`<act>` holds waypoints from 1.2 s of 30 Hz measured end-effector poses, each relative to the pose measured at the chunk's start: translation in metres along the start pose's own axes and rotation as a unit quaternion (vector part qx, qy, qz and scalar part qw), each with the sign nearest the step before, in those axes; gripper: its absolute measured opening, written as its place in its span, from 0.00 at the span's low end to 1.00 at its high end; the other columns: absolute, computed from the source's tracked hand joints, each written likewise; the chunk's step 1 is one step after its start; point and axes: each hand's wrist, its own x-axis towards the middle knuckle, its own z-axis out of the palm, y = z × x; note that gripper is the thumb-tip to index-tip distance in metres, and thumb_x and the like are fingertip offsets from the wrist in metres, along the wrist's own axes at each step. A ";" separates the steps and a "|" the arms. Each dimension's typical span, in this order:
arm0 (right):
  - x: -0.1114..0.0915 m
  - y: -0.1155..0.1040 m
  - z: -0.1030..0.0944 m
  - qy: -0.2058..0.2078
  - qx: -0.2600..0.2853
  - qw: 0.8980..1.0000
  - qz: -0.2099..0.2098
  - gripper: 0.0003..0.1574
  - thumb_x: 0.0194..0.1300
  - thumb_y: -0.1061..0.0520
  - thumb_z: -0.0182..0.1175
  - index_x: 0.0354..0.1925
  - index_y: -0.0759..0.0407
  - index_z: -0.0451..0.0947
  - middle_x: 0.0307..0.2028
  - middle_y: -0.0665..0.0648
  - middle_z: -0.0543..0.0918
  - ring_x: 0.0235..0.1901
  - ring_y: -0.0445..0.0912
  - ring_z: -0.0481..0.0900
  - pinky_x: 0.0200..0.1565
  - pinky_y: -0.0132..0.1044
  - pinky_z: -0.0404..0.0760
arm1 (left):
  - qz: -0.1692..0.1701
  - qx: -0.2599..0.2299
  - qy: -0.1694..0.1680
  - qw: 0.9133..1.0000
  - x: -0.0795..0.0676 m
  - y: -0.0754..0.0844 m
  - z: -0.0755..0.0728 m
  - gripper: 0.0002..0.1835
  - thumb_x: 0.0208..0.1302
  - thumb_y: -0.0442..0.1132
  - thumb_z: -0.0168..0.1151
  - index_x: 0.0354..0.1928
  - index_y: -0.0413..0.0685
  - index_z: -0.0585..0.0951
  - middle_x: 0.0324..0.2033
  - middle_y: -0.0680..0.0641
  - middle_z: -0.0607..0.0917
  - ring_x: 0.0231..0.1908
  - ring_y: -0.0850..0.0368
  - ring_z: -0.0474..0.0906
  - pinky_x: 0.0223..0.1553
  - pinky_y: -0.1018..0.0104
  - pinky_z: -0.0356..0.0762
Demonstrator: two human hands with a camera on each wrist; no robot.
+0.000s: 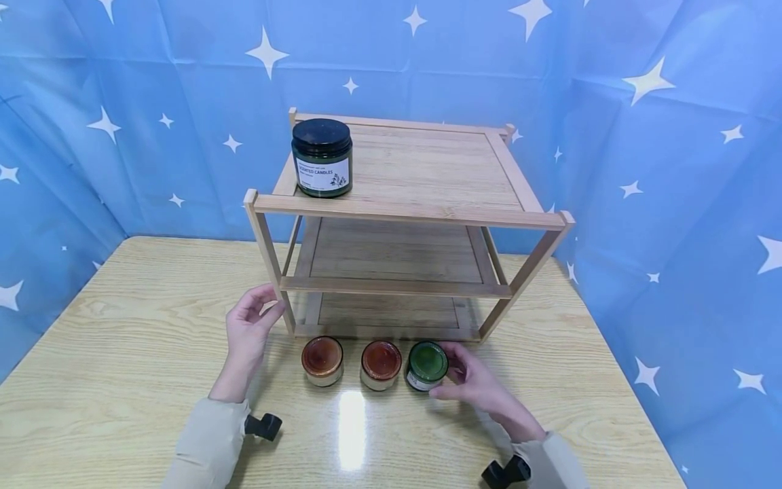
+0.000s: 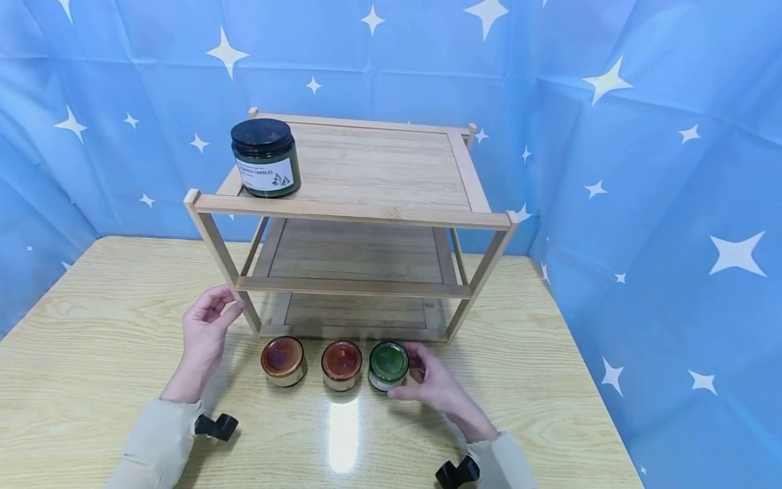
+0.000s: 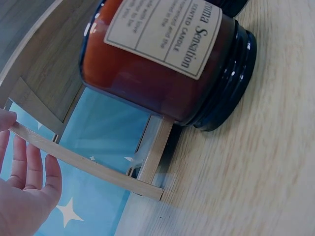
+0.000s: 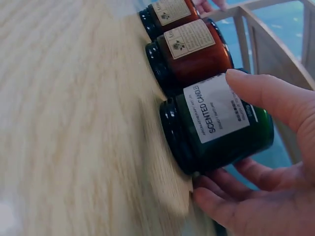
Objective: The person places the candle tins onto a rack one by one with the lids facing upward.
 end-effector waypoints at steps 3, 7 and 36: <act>0.000 0.000 0.004 0.008 -0.016 1.000 -0.009 0.46 0.46 0.66 0.71 0.58 0.78 0.58 0.54 0.72 0.71 0.53 0.60 0.72 0.60 0.42 0.70 | 0.000 0.001 0.001 1.000 0.000 0.000 0.000 0.21 0.51 0.12 0.54 0.39 0.41 0.82 0.33 0.50 0.83 0.37 0.61 0.78 0.41 0.72 0.81; 0.001 -0.001 0.009 0.027 -0.042 0.999 -0.016 0.46 0.44 0.65 0.72 0.57 0.76 0.61 0.52 0.71 0.73 0.50 0.60 0.74 0.56 0.40 0.75 | 0.001 0.000 0.000 1.000 0.000 0.000 0.000 0.21 0.51 0.12 0.53 0.39 0.42 0.82 0.33 0.50 0.83 0.37 0.61 0.78 0.41 0.73 0.81; 0.006 0.012 0.017 0.113 -0.085 0.988 -0.058 0.40 0.37 0.67 0.75 0.51 0.69 0.70 0.45 0.61 0.79 0.43 0.40 0.77 0.48 0.32 0.80 | 0.003 0.002 0.003 1.000 0.001 -0.001 -0.001 0.22 0.50 0.11 0.53 0.39 0.41 0.82 0.33 0.51 0.84 0.37 0.61 0.78 0.41 0.72 0.81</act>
